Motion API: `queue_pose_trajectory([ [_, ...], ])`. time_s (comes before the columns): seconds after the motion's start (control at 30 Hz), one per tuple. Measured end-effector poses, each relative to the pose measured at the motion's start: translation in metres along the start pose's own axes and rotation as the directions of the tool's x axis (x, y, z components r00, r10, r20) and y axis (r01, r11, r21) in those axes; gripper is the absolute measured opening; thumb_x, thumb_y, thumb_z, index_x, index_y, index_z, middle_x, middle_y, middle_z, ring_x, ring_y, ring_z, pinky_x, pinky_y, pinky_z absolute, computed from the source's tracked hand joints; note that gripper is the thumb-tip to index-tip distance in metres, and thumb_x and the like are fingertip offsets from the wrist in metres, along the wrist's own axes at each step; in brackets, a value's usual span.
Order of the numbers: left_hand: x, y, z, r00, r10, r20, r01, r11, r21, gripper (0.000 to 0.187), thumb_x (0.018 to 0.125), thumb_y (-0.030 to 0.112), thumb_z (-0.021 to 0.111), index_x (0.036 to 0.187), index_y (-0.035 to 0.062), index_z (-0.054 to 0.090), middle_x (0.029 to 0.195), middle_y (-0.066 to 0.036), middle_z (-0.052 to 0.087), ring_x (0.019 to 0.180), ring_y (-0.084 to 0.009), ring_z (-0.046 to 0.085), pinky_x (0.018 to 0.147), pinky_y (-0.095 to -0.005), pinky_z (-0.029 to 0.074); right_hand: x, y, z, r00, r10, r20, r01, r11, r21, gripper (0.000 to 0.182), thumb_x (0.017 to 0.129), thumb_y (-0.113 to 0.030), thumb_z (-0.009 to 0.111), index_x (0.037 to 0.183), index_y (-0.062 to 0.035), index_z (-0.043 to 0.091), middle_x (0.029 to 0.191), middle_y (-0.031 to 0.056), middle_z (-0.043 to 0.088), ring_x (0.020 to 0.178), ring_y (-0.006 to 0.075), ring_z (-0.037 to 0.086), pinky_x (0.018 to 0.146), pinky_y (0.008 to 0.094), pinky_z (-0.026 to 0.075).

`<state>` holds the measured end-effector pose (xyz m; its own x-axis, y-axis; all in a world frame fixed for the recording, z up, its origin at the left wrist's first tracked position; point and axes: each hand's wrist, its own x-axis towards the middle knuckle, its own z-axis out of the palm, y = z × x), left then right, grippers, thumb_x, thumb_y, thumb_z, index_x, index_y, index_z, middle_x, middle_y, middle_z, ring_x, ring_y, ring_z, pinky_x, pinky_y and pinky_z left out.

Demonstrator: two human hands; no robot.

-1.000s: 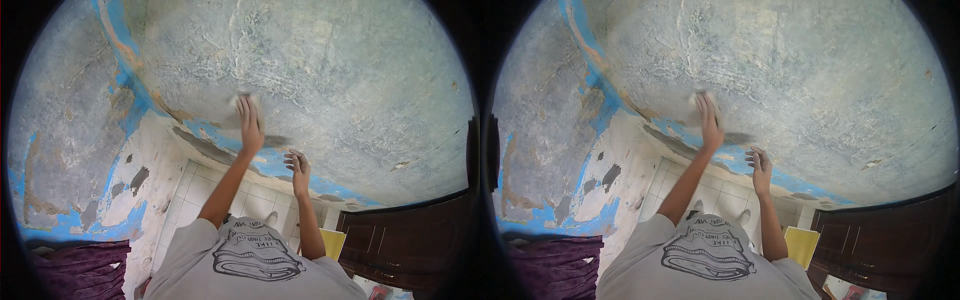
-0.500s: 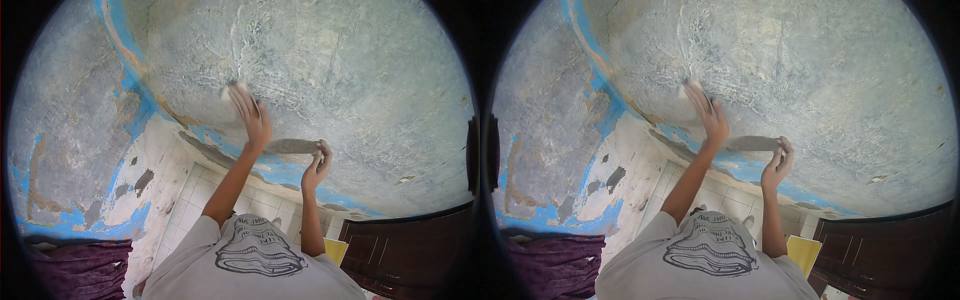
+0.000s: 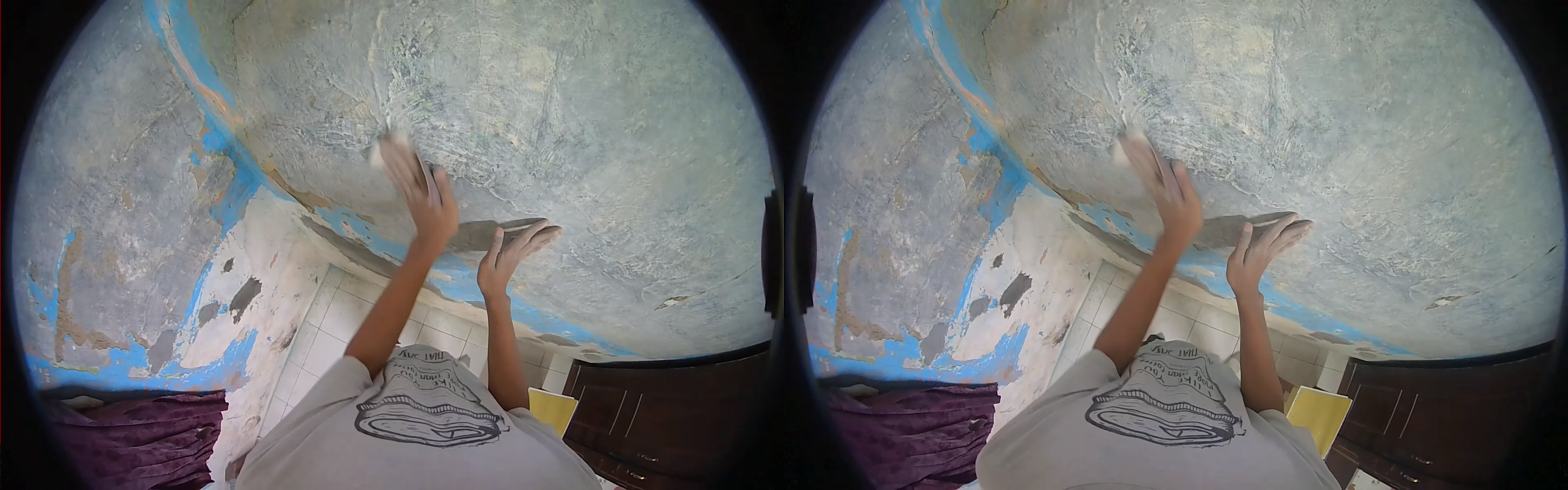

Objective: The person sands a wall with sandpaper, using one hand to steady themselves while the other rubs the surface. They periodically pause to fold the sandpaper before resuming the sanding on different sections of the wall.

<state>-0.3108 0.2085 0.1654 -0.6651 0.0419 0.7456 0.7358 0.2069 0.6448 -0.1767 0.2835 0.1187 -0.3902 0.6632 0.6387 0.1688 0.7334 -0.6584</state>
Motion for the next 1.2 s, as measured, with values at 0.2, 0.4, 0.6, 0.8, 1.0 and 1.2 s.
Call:
queue_pose_trajectory([
  [0.2, 0.024, 0.004, -0.002, 0.998, -0.056, 0.001, 0.056, 0.996, -0.073, 0.072, 0.115, 0.038, 0.027, 0.166, -0.0076, 0.004, 0.173, -0.033, -0.002, 0.160, -0.0512, -0.006, 0.127, -0.0636, -0.001, -0.003, 0.009, 0.001, 1.000, 0.002, 0.004, -0.002, 1.000, -0.004, 0.088, 0.112, -0.047, 0.041, 0.167, -0.0026, -0.011, 0.169, 0.0309, -0.025, 0.156, 0.0490, -0.025, 0.122, 0.0657, -0.014],
  [0.4, -0.043, -0.018, 0.019, 0.988, -0.146, -0.046, 0.145, 0.989, -0.039, 0.072, 0.115, 0.039, 0.026, 0.165, -0.0098, 0.006, 0.171, -0.037, -0.004, 0.159, -0.0520, -0.005, 0.127, -0.0632, 0.000, -0.002, 0.010, 0.004, 0.999, -0.041, -0.030, 0.040, 0.999, -0.019, 0.087, 0.112, -0.045, 0.043, 0.168, -0.0015, -0.008, 0.170, 0.0305, -0.023, 0.157, 0.0488, -0.025, 0.122, 0.0661, -0.013],
  [0.6, 0.036, 0.021, -0.011, 0.982, -0.182, 0.040, 0.186, 0.938, -0.293, 0.074, 0.115, 0.042, 0.028, 0.165, -0.0090, 0.007, 0.171, -0.037, -0.007, 0.159, -0.0523, -0.007, 0.128, -0.0596, 0.000, -0.008, 0.019, 0.003, 0.999, -0.035, -0.007, 0.035, 0.998, -0.048, 0.087, 0.112, -0.042, 0.046, 0.168, -0.0006, -0.006, 0.170, 0.0303, -0.023, 0.157, 0.0494, -0.023, 0.122, 0.0668, -0.012],
  [0.8, -0.059, -0.014, 0.024, 0.961, -0.274, -0.031, 0.266, 0.950, -0.165, 0.073, 0.116, 0.040, 0.029, 0.165, -0.0086, 0.005, 0.171, -0.035, -0.009, 0.159, -0.0514, -0.012, 0.127, -0.0610, -0.003, -0.010, 0.027, 0.003, 0.996, -0.087, -0.024, 0.085, 0.994, -0.065, 0.085, 0.112, -0.040, 0.046, 0.168, -0.0006, -0.005, 0.170, 0.0313, -0.022, 0.157, 0.0509, -0.023, 0.122, 0.0675, -0.012],
  [1.0, 0.023, 0.014, -0.003, 0.990, -0.136, -0.021, 0.130, 0.973, -0.192, 0.072, 0.116, 0.036, 0.031, 0.165, -0.0106, 0.006, 0.172, -0.034, -0.005, 0.161, -0.0482, -0.006, 0.128, -0.0566, 0.001, -0.007, 0.028, 0.009, 0.997, -0.080, -0.013, 0.078, 0.990, -0.119, 0.084, 0.112, -0.037, 0.047, 0.167, 0.0039, -0.001, 0.167, 0.0386, -0.020, 0.155, 0.0579, -0.020, 0.121, 0.0698, -0.009],
  [1.2, -0.061, -0.010, 0.029, 0.974, -0.220, -0.056, 0.209, 0.965, -0.158, 0.070, 0.116, 0.036, 0.033, 0.165, -0.0096, 0.011, 0.173, -0.033, -0.002, 0.161, -0.0488, -0.001, 0.129, -0.0557, 0.002, -0.004, 0.037, 0.008, 0.993, -0.119, -0.001, 0.119, 0.987, -0.108, 0.077, 0.113, -0.032, 0.042, 0.167, 0.0032, 0.000, 0.168, 0.0388, -0.016, 0.156, 0.0571, -0.018, 0.122, 0.0685, -0.008],
])
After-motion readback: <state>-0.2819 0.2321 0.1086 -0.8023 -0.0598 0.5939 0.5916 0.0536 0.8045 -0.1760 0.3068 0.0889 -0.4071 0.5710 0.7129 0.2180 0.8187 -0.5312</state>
